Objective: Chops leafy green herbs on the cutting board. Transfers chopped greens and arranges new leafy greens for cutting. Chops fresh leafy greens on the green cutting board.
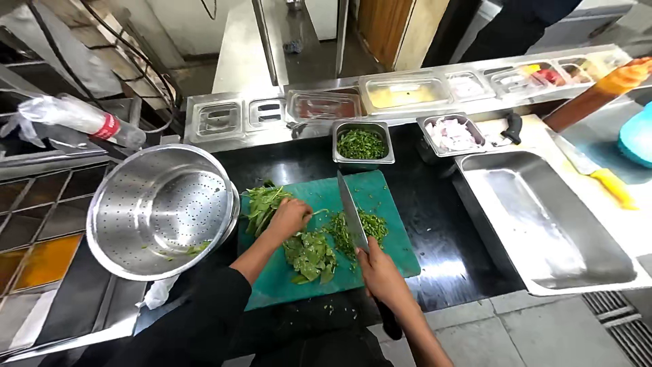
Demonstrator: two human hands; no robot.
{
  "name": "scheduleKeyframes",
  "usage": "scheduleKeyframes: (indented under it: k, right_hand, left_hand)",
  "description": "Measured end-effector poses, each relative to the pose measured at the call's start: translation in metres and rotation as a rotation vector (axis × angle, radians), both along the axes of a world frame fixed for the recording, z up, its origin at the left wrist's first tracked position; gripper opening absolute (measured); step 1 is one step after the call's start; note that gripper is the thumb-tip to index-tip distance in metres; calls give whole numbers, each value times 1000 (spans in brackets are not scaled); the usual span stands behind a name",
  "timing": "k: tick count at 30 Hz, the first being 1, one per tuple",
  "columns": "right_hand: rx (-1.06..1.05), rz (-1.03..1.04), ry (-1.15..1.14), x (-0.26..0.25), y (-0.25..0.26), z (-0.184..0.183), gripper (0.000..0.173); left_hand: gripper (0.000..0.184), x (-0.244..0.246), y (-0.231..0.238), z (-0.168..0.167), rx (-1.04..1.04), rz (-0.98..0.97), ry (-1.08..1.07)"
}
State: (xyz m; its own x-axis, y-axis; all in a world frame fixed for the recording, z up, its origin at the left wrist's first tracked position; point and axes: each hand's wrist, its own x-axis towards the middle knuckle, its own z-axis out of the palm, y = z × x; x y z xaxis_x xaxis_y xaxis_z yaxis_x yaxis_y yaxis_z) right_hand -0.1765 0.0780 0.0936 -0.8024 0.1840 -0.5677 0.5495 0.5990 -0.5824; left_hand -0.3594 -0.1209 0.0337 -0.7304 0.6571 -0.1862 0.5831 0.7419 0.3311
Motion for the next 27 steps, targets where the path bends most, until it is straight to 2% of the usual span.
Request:
scheduleKeyframes:
  k: [2, 5, 7, 9, 11, 13, 15, 17, 19, 23, 27]
  right_hand:
    - [136, 42, -102, -5, -6, 11, 39]
    - [190, 88, -164, -9, -10, 10, 41]
    - [183, 73, -169, -4, -14, 5, 41]
    - [149, 43, -142, 3, -16, 1, 41]
    - [70, 11, -127, 15, -16, -4, 42]
    - [-7, -17, -115, 27, -15, -12, 44]
    - [-63, -46, -100, 37, -14, -22, 41]
    - [-98, -69, -94, 48, -16, -31, 38]
    - [-114, -91, -104, 53, -17, -34, 37]
    - [-140, -126, -97, 55, -19, -38, 36]
    - [-182, -118, -85, 55, -17, -39, 37]
  left_hand:
    - [21, -5, -12, 5, -57, 72, 22]
    - [20, -19, -27, 16, -145, 142, 47]
    - [20, -13, -32, 15, -62, 152, 67]
    - [25, 7, -33, 14, 177, 143, 103]
    - [40, 51, -27, 11, 337, 182, 11]
    - [66, 101, -17, -3, 369, 212, -43]
    - [91, 137, -5, -27, 378, 189, 120]
    - [100, 156, 7, -46, 325, 153, 251]
    - [89, 158, 16, -58, 248, 124, 278]
    - [44, 141, 10, -67, 292, 44, 294]
    - [33, 111, 2, -25, 239, 142, -150]
